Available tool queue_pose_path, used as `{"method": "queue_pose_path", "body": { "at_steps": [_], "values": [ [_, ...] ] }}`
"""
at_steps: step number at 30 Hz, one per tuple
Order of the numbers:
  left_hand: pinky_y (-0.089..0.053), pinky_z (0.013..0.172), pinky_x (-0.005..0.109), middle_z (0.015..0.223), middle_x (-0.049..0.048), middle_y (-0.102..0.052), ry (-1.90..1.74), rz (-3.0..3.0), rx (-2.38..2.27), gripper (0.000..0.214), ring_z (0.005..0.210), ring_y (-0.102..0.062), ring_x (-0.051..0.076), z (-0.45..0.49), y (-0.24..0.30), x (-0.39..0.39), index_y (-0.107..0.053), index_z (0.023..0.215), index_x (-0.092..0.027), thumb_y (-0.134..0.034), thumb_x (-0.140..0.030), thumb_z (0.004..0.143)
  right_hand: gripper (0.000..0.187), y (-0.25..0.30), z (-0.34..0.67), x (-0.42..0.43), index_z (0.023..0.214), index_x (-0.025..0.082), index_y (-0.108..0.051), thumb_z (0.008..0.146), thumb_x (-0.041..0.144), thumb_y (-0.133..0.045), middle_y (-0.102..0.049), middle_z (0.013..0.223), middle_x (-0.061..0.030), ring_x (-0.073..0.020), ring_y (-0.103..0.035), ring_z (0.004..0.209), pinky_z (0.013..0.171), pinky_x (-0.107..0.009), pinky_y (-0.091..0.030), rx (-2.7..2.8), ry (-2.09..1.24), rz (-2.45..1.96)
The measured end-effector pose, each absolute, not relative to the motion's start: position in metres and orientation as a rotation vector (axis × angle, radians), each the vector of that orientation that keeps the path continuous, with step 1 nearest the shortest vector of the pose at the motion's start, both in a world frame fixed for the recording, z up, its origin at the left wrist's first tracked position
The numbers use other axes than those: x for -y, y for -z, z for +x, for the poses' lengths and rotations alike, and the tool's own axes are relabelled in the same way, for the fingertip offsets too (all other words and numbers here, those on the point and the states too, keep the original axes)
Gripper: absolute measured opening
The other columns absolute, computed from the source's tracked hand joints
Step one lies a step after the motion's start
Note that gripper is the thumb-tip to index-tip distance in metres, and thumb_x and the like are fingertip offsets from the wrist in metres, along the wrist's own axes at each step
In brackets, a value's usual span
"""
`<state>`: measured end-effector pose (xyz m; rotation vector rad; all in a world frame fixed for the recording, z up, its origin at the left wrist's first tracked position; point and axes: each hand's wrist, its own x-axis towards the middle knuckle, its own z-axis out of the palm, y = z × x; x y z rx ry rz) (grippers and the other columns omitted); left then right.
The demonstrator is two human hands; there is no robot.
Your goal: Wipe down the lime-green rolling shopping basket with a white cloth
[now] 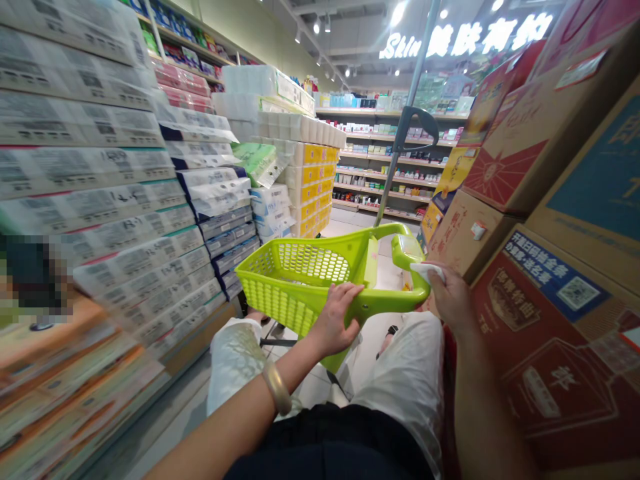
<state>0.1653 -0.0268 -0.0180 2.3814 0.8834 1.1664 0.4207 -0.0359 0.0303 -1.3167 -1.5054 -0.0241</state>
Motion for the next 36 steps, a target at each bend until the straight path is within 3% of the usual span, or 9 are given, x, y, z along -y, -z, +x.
{"method": "queue_pose_path", "body": {
  "at_steps": [4, 11, 28, 36],
  "values": [
    [-0.012, 0.117, 0.053, 0.131, 0.0095, -0.050, -1.152, 2.385, -0.865, 0.062, 0.127, -0.042, 0.026, 0.163, 0.018, 0.025, -0.042, 0.132, -0.021, -0.051, -0.014, 0.070, 0.028, -0.020, 0.395, 0.045, 0.086, 0.020, -0.068, 0.091, 0.035, -0.046, -0.066, 0.097, -0.0073, -0.0233, -0.057, 0.107, 0.097, -0.040, -0.043, 1.512, -0.019, -1.131],
    [-0.014, 0.117, 0.053, 0.132, 0.0108, -0.049, -1.078, 2.418, -0.803, 0.065, 0.129, -0.040, 0.027, 0.159, 0.012, 0.018, -0.041, 0.133, -0.020, -0.051, -0.014, 0.069, 0.025, -0.014, 0.373, 0.054, 0.073, 0.020, -0.063, 0.089, 0.028, -0.046, -0.062, 0.085, -0.0064, -0.0224, -0.058, 0.091, 0.085, -0.039, -0.047, 1.421, 0.127, -1.079],
    [-0.023, 0.116, 0.048, 0.128, 0.0090, -0.056, -1.154, 2.359, -0.758, 0.054, 0.129, -0.043, 0.024, 0.159, 0.014, -0.007, -0.050, 0.124, -0.020, -0.046, -0.011, 0.072, 0.026, -0.017, 0.353, 0.068, 0.085, 0.020, -0.063, 0.094, 0.029, -0.040, -0.060, 0.086, -0.0066, -0.0228, -0.054, 0.093, 0.089, -0.041, -0.042, 1.510, 0.375, -1.201],
    [-0.016, 0.117, 0.050, 0.126, 0.0065, -0.059, -1.121, 2.307, -0.878, 0.041, 0.130, -0.043, 0.024, 0.152, 0.010, -0.008, -0.053, 0.120, -0.022, -0.044, -0.019, 0.080, 0.023, -0.019, 0.333, 0.080, 0.091, 0.020, -0.064, 0.094, 0.024, -0.042, -0.063, 0.089, -0.0057, -0.0222, -0.054, 0.094, 0.090, -0.039, -0.040, 1.576, 0.403, -1.182]
  ]
}}
